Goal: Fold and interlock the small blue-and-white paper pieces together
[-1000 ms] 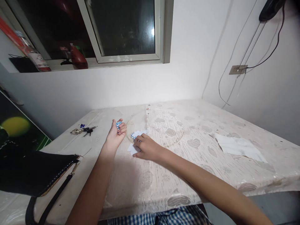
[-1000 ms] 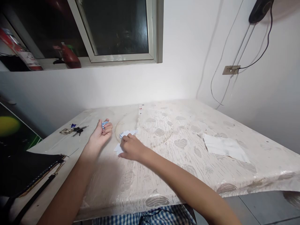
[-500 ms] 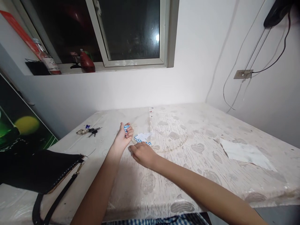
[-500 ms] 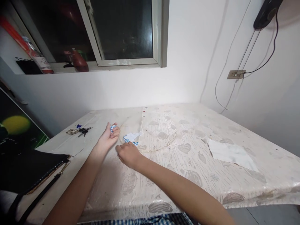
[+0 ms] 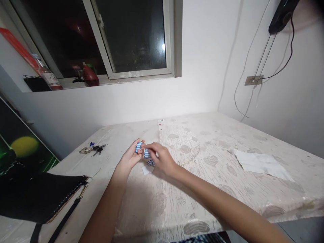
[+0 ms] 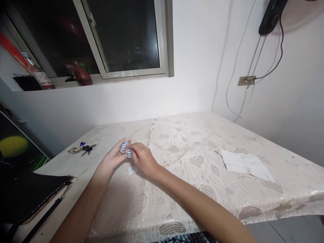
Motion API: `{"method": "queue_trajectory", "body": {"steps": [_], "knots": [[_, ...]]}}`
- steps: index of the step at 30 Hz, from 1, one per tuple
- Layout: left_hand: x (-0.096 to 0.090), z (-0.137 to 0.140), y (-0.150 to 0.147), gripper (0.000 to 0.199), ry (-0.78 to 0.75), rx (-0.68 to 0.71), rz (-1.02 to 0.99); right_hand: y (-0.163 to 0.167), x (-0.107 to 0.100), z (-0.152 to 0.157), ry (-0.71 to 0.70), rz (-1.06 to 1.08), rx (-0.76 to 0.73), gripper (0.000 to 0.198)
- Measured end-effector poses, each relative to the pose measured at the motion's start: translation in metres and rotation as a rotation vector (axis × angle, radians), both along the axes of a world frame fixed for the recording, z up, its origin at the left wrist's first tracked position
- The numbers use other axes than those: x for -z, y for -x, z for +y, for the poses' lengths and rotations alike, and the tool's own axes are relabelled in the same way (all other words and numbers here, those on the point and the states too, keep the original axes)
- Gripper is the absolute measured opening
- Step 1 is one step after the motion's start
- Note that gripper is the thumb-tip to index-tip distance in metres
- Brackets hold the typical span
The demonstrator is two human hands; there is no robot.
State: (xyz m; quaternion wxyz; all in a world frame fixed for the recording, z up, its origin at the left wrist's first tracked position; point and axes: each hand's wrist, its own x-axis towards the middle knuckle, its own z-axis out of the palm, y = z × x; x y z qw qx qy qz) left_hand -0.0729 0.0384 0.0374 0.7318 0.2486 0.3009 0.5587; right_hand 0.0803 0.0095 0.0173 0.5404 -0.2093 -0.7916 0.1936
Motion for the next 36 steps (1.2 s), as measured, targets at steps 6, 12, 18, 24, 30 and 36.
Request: {"method": "queue_trajectory", "body": {"steps": [6, 12, 18, 24, 30, 36], "knots": [[0.005, -0.005, -0.025, 0.011, 0.131, -0.018, -0.02, -0.018, -0.009, 0.025, 0.402, 0.289, 0.006, 0.022], [0.019, -0.014, -0.054, 0.012, 0.146, 0.094, 0.043, -0.021, -0.005, 0.032, 0.545, 0.086, 0.024, 0.024], [0.024, -0.017, -0.058, 0.009, 0.181, 0.097, 0.135, -0.022, -0.001, 0.029, 0.582, -0.135, 0.172, 0.024], [0.027, -0.018, -0.058, 0.008, 0.16, 0.081, 0.108, -0.016, 0.01, 0.026, 0.563, -0.194, 0.214, 0.025], [0.024, -0.012, -0.05, 0.007, 0.184, 0.114, 0.063, -0.016, 0.008, 0.026, 0.374, -0.164, 0.364, 0.035], [0.001, -0.008, -0.016, 0.023, 0.147, -0.061, -0.14, -0.019, 0.011, 0.03, 0.331, -0.356, 0.278, 0.027]]}}
